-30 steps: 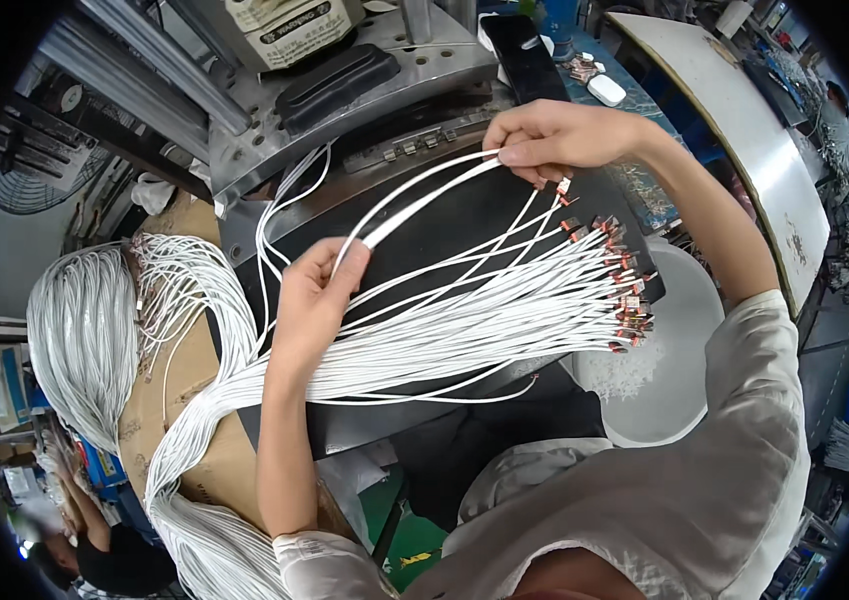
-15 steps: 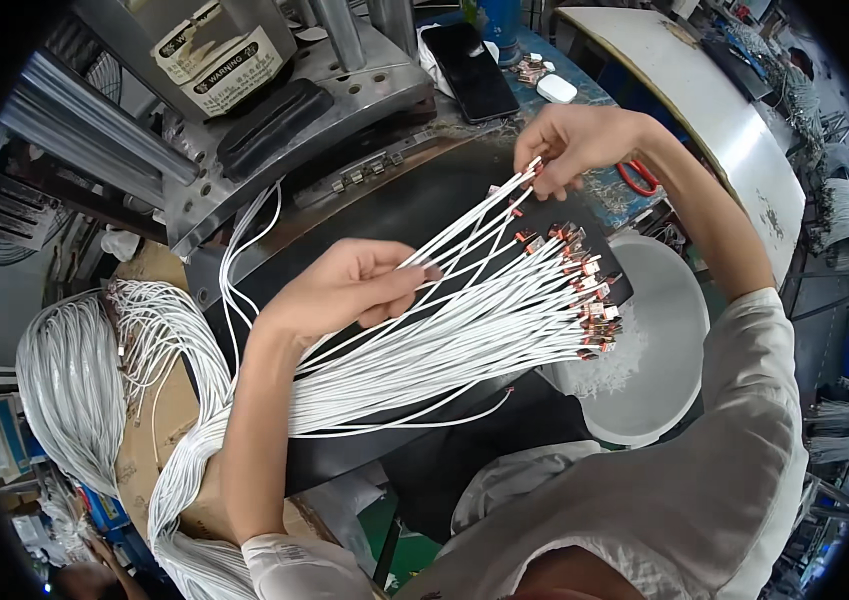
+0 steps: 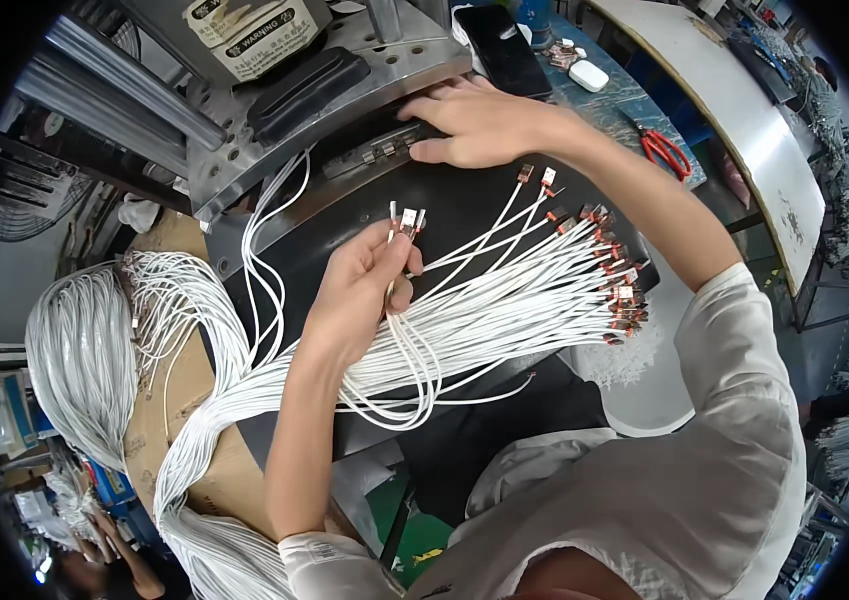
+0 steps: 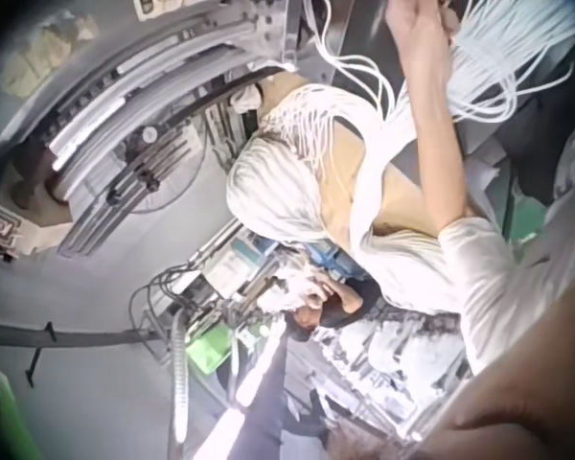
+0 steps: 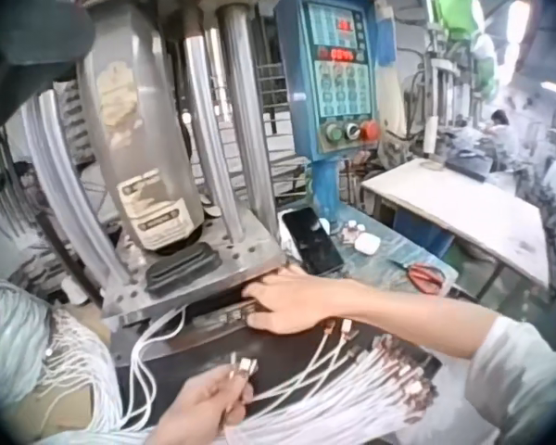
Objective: Manually aligning and inserting wire connectors into a processing machine for assembly.
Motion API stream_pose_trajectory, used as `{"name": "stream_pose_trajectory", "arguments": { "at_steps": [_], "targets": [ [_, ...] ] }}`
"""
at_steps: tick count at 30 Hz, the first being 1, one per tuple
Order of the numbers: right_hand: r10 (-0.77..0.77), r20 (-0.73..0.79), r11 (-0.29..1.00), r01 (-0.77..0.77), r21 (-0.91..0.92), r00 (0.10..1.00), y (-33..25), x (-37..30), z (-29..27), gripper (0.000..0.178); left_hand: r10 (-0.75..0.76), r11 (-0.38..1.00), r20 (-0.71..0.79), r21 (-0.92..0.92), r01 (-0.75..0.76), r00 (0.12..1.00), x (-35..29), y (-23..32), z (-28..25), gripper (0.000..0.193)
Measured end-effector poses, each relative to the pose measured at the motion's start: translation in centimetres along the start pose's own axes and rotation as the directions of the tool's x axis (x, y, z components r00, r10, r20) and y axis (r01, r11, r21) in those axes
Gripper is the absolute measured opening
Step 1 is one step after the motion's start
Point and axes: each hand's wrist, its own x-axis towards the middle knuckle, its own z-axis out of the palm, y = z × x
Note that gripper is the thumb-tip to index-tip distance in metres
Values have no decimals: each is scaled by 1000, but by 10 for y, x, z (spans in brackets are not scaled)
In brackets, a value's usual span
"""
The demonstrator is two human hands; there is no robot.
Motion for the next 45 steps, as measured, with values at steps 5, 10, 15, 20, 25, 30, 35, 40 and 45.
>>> {"name": "stream_pose_trajectory", "arguments": {
  "at_steps": [5,10,15,20,25,30,35,40,45],
  "targets": [
    [49,-224,994,-70,-89,973,-42,-35,24,29,246,968,65,32,-248,967,-8,-17,-11,29],
    [99,84,995,-100,10,992,-40,-53,16,25,73,995,-35,-62,-75,997,-5,-9,-2,23],
    [143,222,583,-263,769,965,-32,-32,7,31,99,992,-152,-65,-110,983,-1,-11,2,20],
    [137,197,369,-235,899,971,-38,-35,15,31,129,990,-230,89,-111,965,9,-12,9,14],
    [184,131,436,-200,877,974,-45,-39,20,31,130,985,-247,146,-96,960,10,-7,13,14],
    [198,205,410,-271,871,959,-49,-41,15,28,163,986,-160,56,-156,973,7,-6,13,15],
    [137,202,335,-237,912,970,-39,-41,2,27,79,996,-177,-21,-84,981,5,-3,8,18],
    [116,221,387,-249,888,968,-36,-43,0,26,48,999,-178,-8,-50,983,4,-2,8,19],
    [88,287,331,-300,894,954,-35,-41,5,28,52,996,-176,-62,-64,983,3,-3,8,17]
  ]
}}
